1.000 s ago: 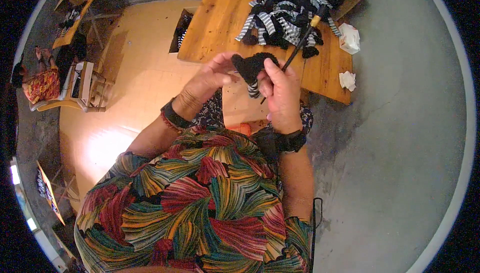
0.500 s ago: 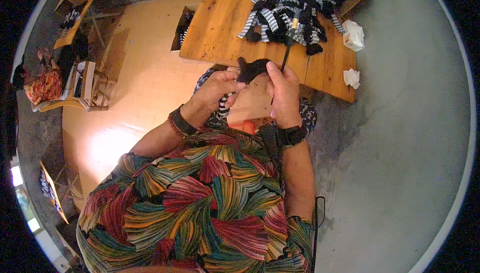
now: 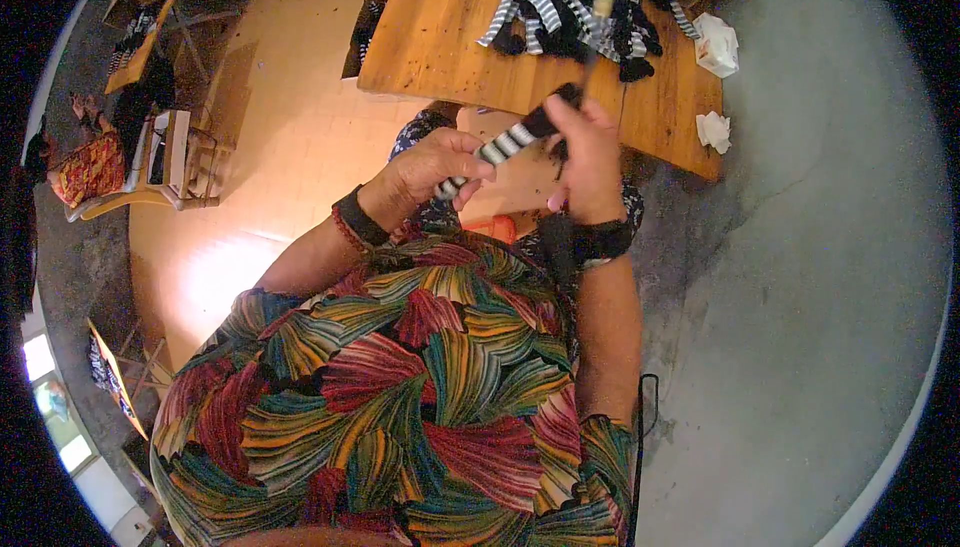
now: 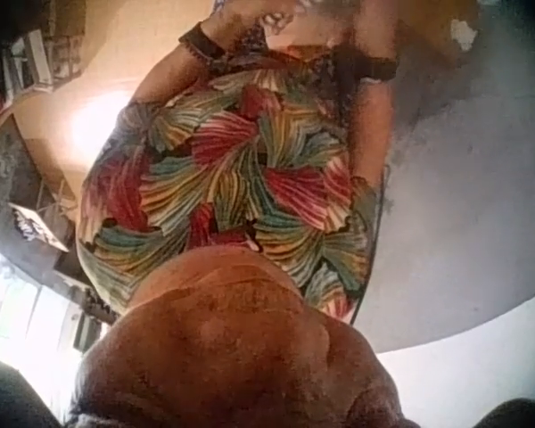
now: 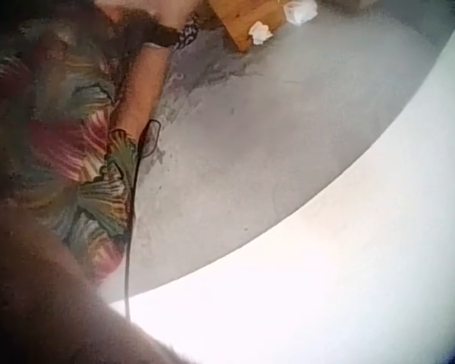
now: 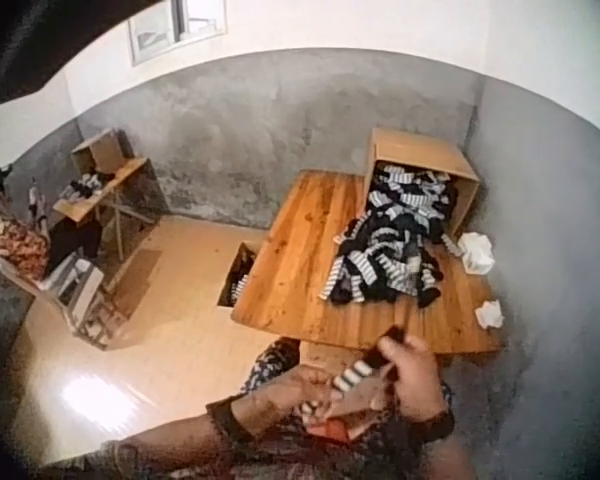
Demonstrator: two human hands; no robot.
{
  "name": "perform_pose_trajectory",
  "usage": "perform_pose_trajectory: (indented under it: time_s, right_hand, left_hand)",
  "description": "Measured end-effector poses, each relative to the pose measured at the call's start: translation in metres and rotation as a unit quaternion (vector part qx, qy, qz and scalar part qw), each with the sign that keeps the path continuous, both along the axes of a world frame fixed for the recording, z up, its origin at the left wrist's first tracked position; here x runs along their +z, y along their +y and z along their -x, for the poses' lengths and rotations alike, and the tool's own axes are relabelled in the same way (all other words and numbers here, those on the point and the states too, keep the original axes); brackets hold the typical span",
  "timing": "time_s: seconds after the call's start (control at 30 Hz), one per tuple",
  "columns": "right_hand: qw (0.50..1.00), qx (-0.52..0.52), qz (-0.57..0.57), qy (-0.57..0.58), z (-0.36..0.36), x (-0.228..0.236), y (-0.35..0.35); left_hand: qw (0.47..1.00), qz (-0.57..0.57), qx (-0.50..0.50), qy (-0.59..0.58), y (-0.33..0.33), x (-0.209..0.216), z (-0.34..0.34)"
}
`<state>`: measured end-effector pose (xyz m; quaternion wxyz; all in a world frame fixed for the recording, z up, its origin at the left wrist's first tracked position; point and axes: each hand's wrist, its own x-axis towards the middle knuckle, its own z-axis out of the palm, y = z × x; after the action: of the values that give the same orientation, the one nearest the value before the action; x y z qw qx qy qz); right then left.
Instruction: The person is pulling striped socks onto a black stick-like form, likely for display or quality control.
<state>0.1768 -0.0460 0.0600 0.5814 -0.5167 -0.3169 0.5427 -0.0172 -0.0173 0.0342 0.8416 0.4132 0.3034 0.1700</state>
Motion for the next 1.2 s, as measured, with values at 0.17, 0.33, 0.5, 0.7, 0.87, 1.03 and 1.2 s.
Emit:
perform_pose_trajectory:
  time_s: [0.17,0.33,0.5,0.7,0.87,1.03,1.2]
  right_hand:
    - [0.996,-0.084,-0.029,0.015,-0.017,-0.007,0.011]
    - [0.998,-0.049,0.023,0.018,-0.013,0.001,0.006]
    - [0.998,0.0,0.046,0.048,0.005,0.022,0.0]
    - [0.99,0.08,0.095,0.067,0.018,0.022,-0.004]
    - [0.99,0.071,0.076,0.093,0.026,0.017,0.001]
    - [0.981,0.094,0.114,-0.129,0.015,-0.035,0.011]
    - [0.933,0.171,0.159,-0.273,0.008,-0.07,0.022]
  left_hand:
    - [1.0,-0.029,0.004,0.007,-0.001,-0.017,0.011]
    - [0.992,-0.093,-0.035,0.074,-0.003,-0.035,0.024]
    - [0.982,-0.171,-0.07,0.036,-0.003,-0.041,0.021]
    - [0.931,-0.363,0.0,0.02,0.004,-0.018,0.01]
    - [0.968,-0.245,0.018,-0.047,-0.01,-0.022,-0.006]
    - [1.0,-0.013,0.026,0.002,-0.024,-0.026,0.012]
    - [0.983,0.054,0.171,0.047,0.014,-0.031,0.046]
